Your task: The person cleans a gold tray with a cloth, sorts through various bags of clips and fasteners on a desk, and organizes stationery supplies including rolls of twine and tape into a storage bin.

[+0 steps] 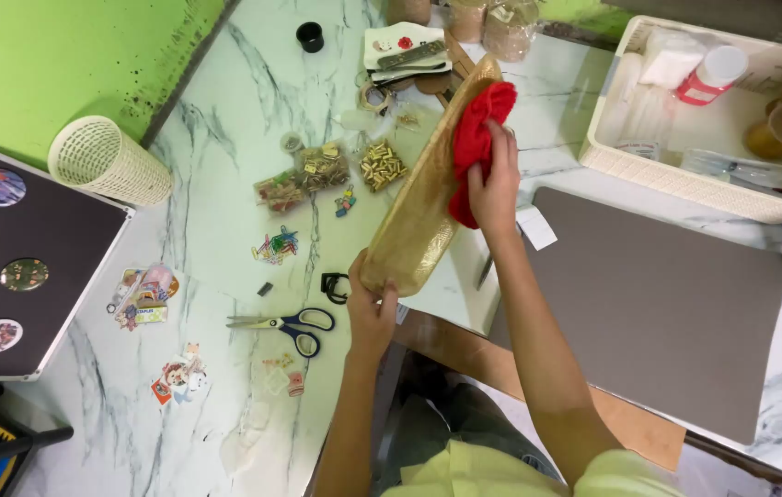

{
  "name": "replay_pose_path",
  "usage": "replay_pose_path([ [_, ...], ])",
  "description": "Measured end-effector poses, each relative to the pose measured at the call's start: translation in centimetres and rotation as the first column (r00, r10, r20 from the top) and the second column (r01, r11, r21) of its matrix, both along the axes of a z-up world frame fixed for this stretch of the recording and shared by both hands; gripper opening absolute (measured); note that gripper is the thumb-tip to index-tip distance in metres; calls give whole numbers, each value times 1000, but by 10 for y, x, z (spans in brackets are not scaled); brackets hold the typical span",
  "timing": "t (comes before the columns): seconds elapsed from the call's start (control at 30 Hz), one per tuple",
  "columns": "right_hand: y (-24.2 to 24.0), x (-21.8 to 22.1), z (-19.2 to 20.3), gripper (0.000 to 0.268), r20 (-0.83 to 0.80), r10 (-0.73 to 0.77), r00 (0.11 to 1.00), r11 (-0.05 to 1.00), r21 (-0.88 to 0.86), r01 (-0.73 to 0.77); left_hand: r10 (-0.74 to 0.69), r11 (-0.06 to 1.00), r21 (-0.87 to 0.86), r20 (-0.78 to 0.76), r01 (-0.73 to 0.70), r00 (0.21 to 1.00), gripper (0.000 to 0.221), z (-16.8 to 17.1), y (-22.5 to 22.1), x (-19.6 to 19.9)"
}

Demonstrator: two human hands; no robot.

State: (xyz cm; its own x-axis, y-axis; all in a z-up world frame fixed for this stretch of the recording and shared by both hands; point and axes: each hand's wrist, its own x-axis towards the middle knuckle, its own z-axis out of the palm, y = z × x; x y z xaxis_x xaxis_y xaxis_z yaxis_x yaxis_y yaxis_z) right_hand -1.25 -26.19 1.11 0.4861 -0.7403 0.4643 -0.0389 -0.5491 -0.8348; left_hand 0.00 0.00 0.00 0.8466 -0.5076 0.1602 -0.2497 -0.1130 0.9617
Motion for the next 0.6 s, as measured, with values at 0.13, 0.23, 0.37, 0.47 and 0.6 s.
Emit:
replay_pose_path([
  [0.13, 46, -32, -13, 62, -60, 160, 985, 973, -156, -168, -84, 961, -262, 38, 91, 996, 54, -6, -9, 3],
  [0.23, 68, -54, -22, 59, -242, 285, 927, 919, -206, -336, 114, 993, 44, -105, -110, 988, 57, 1, -9, 9],
  [0.37, 54, -55, -24, 54, -510, 276, 815, 898, -164, -407, 115, 991, -76, 37, -112, 993, 52, 2, -2, 12],
  [0.47, 32, -57, -25, 59, -491, 59, 869, 954, -229, -194, 194, 979, -79, 72, -188, 978, 54, -30, 11, 19],
  [0.6, 21, -63, -28, 55, -518, -61, 853, 984, -175, -36, 232, 936, -205, -250, -286, 940, 65, -39, 36, 24],
])
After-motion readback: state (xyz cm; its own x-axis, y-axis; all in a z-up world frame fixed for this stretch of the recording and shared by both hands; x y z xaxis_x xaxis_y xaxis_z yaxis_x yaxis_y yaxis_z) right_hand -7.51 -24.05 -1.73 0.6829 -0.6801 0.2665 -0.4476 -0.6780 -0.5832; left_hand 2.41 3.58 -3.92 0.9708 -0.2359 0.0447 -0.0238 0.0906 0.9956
